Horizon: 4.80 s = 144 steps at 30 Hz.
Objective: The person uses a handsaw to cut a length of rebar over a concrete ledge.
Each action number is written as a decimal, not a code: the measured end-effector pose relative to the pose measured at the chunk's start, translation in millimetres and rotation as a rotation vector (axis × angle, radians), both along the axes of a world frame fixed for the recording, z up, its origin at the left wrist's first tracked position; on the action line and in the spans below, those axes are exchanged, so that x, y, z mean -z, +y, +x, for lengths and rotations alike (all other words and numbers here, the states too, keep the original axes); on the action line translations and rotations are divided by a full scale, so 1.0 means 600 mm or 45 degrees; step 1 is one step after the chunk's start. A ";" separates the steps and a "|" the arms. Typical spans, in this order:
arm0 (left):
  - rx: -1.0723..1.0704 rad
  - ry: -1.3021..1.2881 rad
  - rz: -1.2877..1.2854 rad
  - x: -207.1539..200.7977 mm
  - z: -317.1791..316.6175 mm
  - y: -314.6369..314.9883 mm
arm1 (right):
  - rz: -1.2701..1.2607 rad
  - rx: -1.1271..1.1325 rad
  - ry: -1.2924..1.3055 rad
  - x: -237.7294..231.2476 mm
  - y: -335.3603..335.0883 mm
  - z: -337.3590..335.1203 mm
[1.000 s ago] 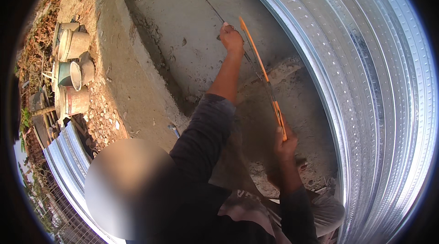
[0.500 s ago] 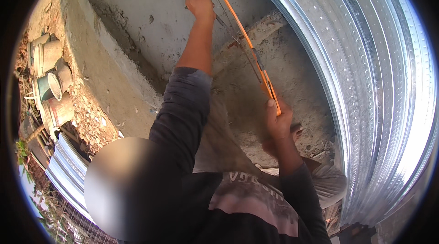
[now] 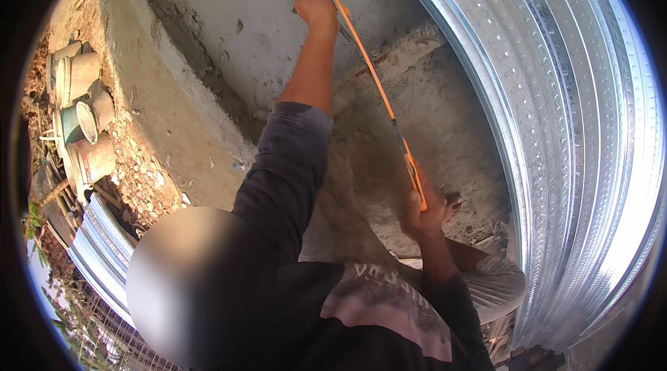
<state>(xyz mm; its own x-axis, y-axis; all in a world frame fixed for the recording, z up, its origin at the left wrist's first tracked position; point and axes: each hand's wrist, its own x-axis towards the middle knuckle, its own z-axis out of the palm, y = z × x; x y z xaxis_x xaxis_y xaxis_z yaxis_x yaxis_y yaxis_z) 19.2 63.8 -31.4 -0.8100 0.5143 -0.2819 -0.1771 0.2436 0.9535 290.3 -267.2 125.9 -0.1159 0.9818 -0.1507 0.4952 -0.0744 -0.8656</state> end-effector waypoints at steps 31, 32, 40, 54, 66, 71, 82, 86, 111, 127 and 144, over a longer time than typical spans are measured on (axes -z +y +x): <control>0.070 0.068 -0.011 0.004 -0.004 0.001 | -0.245 0.033 -0.017 0.006 0.032 -0.010; 0.072 0.046 -0.014 -0.014 0.019 0.009 | -0.267 0.091 -0.043 0.035 0.083 -0.028; 0.011 0.057 -0.018 -0.006 0.001 0.003 | -0.134 -0.003 0.049 -0.001 -0.047 0.058; 0.010 0.030 -0.019 -0.010 0.007 -0.002 | -0.094 0.020 0.081 -0.016 -0.041 0.038; 0.008 0.036 -0.040 0.020 0.004 0.007 | -0.091 0.034 0.013 -0.015 -0.041 0.035; 0.066 0.114 0.057 0.020 0.016 0.017 | -0.450 0.082 0.038 0.038 0.132 -0.029; 0.031 0.073 0.029 0.006 0.021 0.000 | -0.353 0.134 0.109 0.010 0.035 0.031; 0.024 0.112 0.054 0.012 0.004 0.026 | -0.352 0.134 0.170 0.037 0.126 -0.030; 0.065 -0.033 0.075 0.015 0.012 0.011 | -0.261 0.120 0.077 0.046 0.171 -0.082; 0.056 0.024 0.101 0.031 -0.007 0.002 | -0.131 0.051 0.040 0.004 0.010 0.010; 0.055 0.083 0.117 0.055 -0.005 0.010 | -0.122 0.051 0.056 -0.022 0.008 0.015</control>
